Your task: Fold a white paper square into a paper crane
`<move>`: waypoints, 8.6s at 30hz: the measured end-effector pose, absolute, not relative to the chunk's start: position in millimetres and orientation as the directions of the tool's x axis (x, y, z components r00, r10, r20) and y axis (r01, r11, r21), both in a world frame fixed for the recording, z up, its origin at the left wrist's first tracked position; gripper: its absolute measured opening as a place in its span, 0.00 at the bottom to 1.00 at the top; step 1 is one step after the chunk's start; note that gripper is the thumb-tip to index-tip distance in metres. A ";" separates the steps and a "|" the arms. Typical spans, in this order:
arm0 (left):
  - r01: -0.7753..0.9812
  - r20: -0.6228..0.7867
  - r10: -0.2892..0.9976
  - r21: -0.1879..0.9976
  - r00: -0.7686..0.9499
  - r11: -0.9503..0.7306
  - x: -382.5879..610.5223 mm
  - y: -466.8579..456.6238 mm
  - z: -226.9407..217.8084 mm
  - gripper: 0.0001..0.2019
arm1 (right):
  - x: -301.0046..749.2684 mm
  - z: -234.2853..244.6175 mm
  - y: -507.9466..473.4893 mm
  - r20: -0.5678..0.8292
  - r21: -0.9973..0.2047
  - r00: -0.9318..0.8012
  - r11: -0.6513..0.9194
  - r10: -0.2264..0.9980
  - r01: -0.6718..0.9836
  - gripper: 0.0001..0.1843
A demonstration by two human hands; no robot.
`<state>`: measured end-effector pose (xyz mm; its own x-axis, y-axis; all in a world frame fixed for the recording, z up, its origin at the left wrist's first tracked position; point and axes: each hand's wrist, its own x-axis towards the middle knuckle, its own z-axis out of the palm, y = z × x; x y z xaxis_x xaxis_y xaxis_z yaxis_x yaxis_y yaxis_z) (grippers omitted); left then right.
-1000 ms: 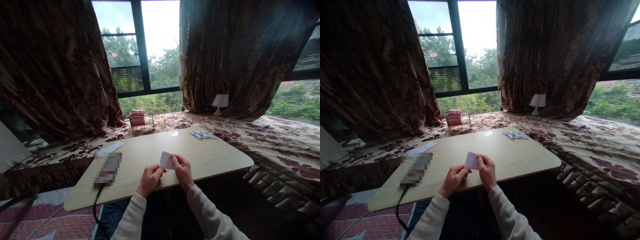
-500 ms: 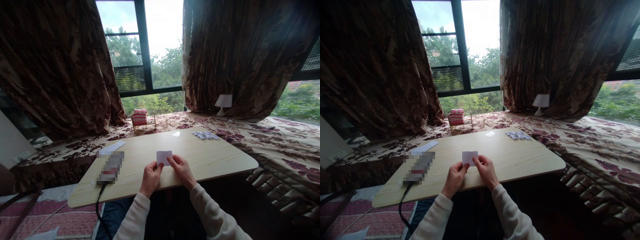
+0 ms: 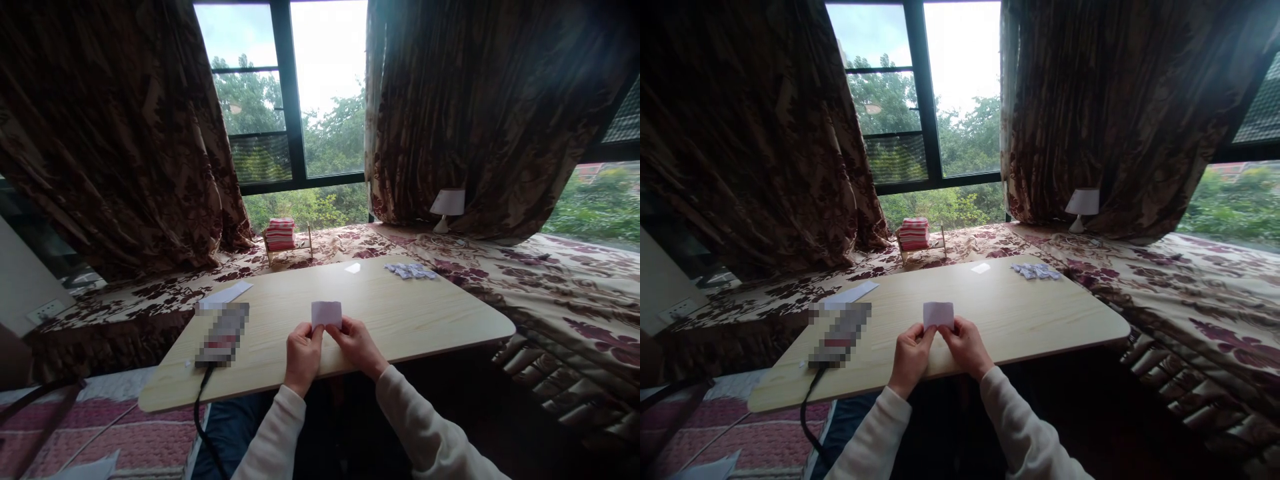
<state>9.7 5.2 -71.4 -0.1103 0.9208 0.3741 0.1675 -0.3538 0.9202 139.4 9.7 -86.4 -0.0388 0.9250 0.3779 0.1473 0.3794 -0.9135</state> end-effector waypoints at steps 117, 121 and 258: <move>0.067 0.178 0.956 0.978 0.234 -0.198 -2.5 10.0 -53.1 0.16 | 164.0 -63.6 1.8 0.403 -0.914 -0.194 0.404 0.894 -0.033 0.12; 0.044 0.182 0.944 0.978 0.274 -0.202 -5.6 11.1 -52.5 0.15 | 162.7 -66.9 3.6 0.416 -0.908 -0.187 0.417 0.890 -0.032 0.12; 0.855 0.369 0.903 0.373 0.221 -0.361 7.8 -61.5 -55.3 0.08 | 178.6 -62.7 -46.9 0.296 -0.531 -0.175 0.314 0.939 0.787 0.10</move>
